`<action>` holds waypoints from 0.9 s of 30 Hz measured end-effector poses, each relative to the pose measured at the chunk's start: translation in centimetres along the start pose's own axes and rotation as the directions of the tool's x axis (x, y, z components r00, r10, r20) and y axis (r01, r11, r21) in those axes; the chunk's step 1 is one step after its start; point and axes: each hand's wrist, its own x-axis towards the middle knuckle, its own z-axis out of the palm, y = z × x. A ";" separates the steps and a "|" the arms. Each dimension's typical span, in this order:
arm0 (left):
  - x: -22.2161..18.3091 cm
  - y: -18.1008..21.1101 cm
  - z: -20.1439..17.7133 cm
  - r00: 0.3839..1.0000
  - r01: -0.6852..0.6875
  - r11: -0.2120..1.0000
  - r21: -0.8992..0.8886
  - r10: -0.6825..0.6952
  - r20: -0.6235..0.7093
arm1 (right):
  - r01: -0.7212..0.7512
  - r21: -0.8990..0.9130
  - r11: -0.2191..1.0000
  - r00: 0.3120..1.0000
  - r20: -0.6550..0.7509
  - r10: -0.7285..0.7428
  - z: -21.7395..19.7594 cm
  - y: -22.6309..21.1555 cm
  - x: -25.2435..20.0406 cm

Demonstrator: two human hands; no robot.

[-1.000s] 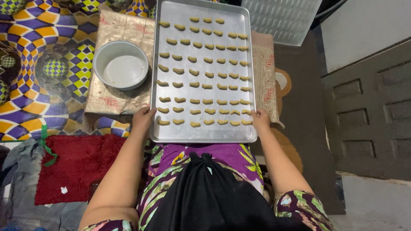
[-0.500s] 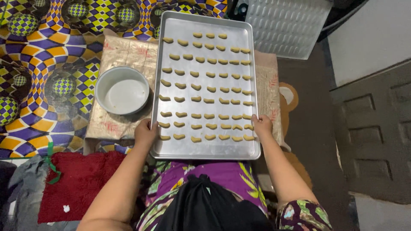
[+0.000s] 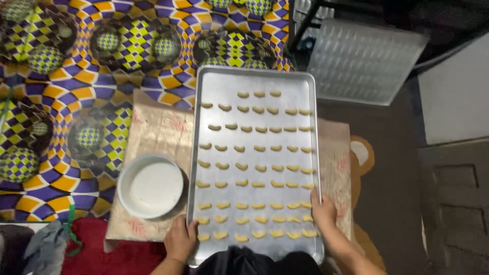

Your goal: Shaping dough into crescents, arranging them on a baking tray, and placing the tray into an industrial oven.

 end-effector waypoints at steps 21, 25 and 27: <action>4.8 16.6 -16.7 0.970 0.227 0.922 -0.312 -0.184 0.161 | -0.091 0.451 0.888 0.996 0.030 0.086 -18.9 -12.5 0.1; 10.3 21.1 -20.8 0.984 0.162 0.945 -0.284 -0.132 0.124 | 0.126 0.367 0.922 0.982 -0.178 -0.063 -25.4 -15.8 4.7; 11.3 24.5 -24.8 0.998 0.061 0.933 -0.355 -0.044 0.054 | 0.235 0.295 0.926 0.959 -0.226 -0.171 -28.6 -16.0 7.6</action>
